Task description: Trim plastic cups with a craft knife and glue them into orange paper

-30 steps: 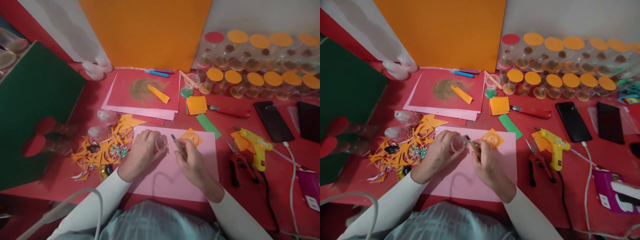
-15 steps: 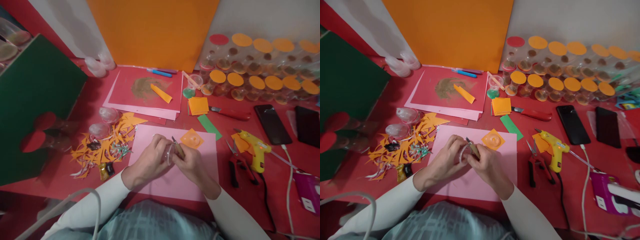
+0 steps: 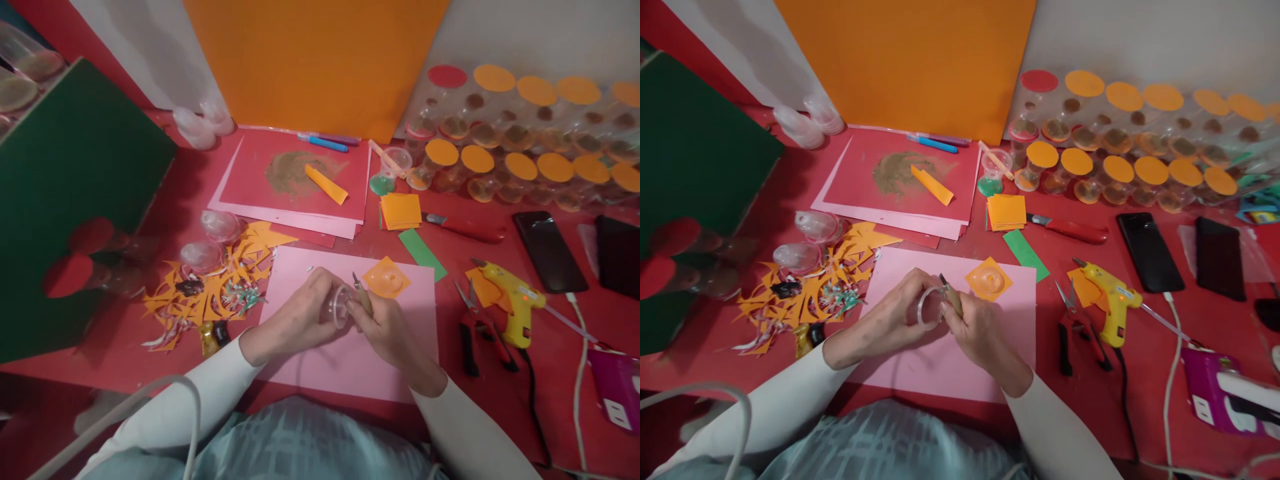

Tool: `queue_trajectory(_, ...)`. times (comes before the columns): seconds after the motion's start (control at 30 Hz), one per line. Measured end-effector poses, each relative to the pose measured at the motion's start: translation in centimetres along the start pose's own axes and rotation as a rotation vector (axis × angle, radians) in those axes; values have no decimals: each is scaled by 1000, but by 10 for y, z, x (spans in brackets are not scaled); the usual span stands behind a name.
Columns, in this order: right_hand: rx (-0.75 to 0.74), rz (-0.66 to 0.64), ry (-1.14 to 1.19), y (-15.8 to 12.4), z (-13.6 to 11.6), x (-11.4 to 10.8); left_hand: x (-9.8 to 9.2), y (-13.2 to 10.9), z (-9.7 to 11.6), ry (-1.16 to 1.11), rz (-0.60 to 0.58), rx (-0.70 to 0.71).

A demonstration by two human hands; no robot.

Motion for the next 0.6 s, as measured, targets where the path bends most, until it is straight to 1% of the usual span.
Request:
queue_trajectory(0.13, 59, -51, 108, -1, 5, 5, 1, -1, -6, -104, -17, -94)
queue_trajectory(0.2, 77, -28, 153, -2, 6, 4, -1, -2, -6, -125, 7, -115)
queue_trajectory(0.3, 66, 45, 143, -2, 3, -3, -5, -1, -4, -108, 64, -89)
queue_trajectory(0.43, -2, 113, 15, -2, -3, -8, -8, 1, -2, -15, 120, -31)
queue_trajectory(0.5, -35, 150, -51, -3, -5, -9, -8, 1, 1, 43, 134, 5)
queue_trajectory(0.6, -50, 169, -108, -3, -5, -8, -7, 0, 4, 81, 131, 39)
Point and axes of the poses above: each hand's wrist, its own y-axis towards the middle knuckle, its own x-axis out of the palm, z = x × y, the point moved 9 cm from there along y, towards the middle knuckle, and after that the axes turned 4 degrees about -z, right-handed, at the moved point
